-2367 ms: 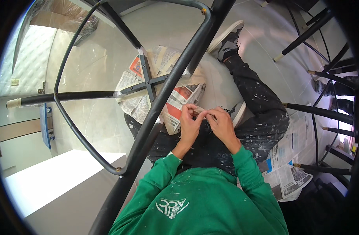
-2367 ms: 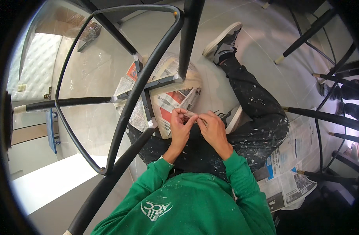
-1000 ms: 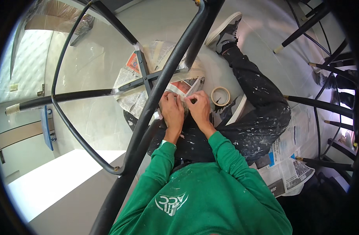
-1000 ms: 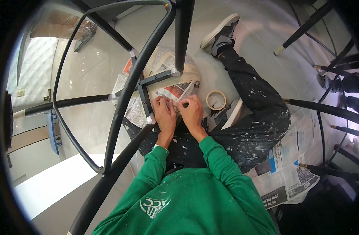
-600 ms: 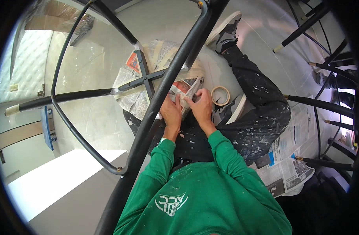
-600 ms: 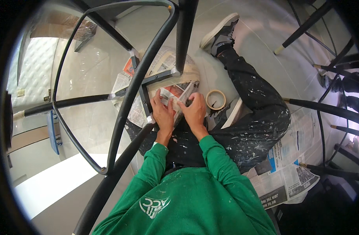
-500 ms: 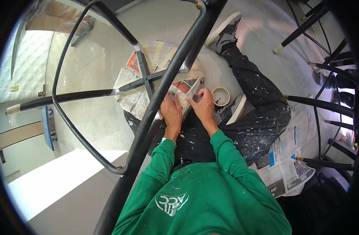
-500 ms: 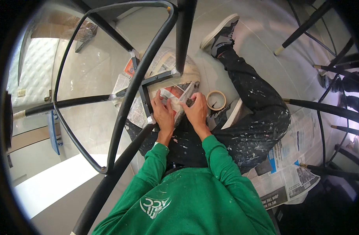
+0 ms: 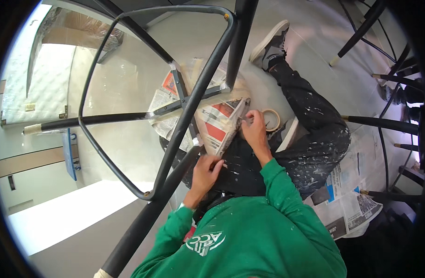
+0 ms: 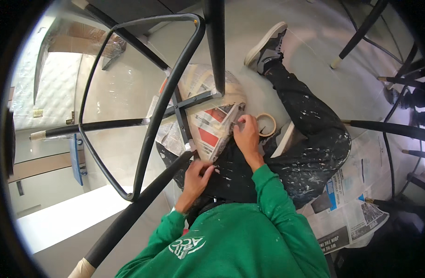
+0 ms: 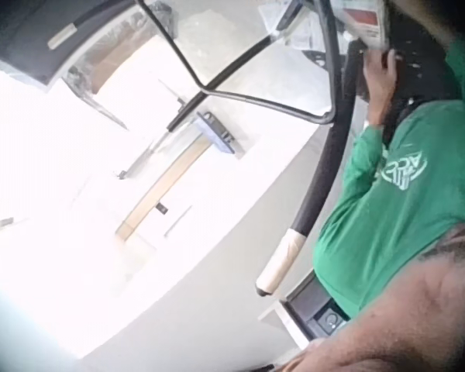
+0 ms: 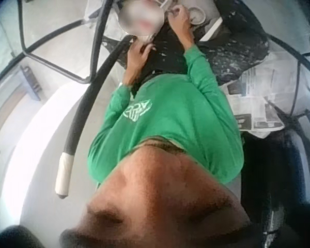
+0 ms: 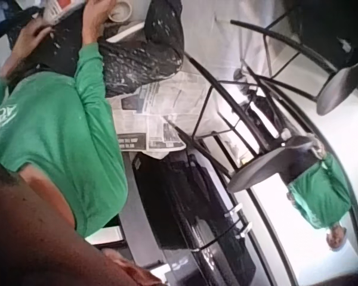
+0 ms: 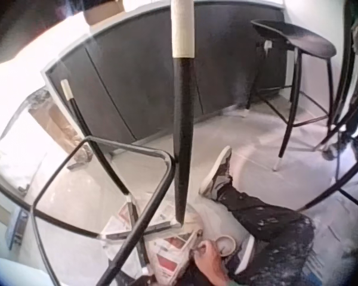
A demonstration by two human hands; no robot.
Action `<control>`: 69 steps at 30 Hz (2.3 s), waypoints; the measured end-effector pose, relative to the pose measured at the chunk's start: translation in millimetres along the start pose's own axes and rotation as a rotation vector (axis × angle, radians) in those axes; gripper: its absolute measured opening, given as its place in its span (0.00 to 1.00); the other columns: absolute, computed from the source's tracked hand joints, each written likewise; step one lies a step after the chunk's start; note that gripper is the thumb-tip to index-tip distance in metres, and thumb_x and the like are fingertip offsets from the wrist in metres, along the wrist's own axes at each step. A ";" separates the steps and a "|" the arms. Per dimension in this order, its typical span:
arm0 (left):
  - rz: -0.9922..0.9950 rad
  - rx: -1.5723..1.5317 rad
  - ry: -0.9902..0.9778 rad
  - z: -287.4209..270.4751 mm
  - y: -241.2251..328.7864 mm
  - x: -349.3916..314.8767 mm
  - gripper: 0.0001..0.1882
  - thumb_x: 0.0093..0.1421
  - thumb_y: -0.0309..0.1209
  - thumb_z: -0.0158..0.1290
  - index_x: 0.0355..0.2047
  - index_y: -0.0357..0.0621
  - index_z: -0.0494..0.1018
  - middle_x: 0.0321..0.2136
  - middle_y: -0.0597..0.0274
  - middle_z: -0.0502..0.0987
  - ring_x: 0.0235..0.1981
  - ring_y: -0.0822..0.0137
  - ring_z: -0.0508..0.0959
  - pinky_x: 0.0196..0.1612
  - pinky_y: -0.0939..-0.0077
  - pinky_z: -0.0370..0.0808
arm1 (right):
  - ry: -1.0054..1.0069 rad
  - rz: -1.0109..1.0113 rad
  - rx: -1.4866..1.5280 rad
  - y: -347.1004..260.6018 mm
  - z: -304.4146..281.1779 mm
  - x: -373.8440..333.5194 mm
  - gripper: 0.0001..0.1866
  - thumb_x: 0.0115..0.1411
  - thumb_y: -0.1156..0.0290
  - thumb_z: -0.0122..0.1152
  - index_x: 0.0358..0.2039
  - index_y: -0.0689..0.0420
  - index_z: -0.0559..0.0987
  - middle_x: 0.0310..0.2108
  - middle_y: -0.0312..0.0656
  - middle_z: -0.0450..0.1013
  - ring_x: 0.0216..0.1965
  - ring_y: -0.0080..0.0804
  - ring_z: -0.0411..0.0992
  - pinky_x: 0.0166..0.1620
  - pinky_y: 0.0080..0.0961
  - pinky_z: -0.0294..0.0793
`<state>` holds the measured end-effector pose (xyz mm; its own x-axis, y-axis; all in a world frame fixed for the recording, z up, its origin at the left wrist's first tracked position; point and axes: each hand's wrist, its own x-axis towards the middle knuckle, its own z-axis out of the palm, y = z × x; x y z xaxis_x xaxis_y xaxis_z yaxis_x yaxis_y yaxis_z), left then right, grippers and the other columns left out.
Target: The person tapes newspaper to the underside of a stool seat and then wraps masking tape around the legs and joints.
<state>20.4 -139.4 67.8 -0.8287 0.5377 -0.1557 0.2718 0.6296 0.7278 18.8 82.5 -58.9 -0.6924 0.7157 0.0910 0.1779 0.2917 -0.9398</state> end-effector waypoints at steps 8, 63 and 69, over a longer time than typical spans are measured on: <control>0.242 0.297 0.176 -154.1 -45.3 -12.9 0.35 0.54 0.28 0.68 0.60 0.38 0.67 0.54 0.49 0.73 0.57 0.56 0.73 0.58 0.61 0.70 | -0.590 -0.365 0.268 -131.3 -5.8 -46.8 0.37 0.49 0.65 0.72 0.60 0.58 0.72 0.58 0.54 0.70 0.62 0.53 0.67 0.66 0.44 0.65; 0.271 1.117 -0.165 -200.1 83.9 40.0 0.31 0.59 0.51 0.63 0.51 0.39 0.74 0.39 0.53 0.77 0.46 0.56 0.78 0.47 0.60 0.72 | -0.518 0.005 0.641 -158.9 39.2 154.5 0.12 0.66 0.69 0.62 0.24 0.55 0.75 0.20 0.33 0.72 0.25 0.22 0.73 0.35 0.21 0.72; -0.083 1.217 -0.257 -183.7 17.6 57.6 0.29 0.53 0.50 0.68 0.45 0.41 0.76 0.38 0.52 0.82 0.42 0.54 0.83 0.42 0.59 0.77 | -0.390 0.016 0.675 -169.2 50.3 138.8 0.15 0.63 0.69 0.66 0.19 0.54 0.75 0.16 0.29 0.69 0.19 0.17 0.66 0.25 0.21 0.64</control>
<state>-112.5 -200.3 194.4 -0.7824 0.4794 -0.3974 0.6134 0.7033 -0.3594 -142.5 100.6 96.1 -0.9113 0.4057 0.0704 -0.1871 -0.2556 -0.9485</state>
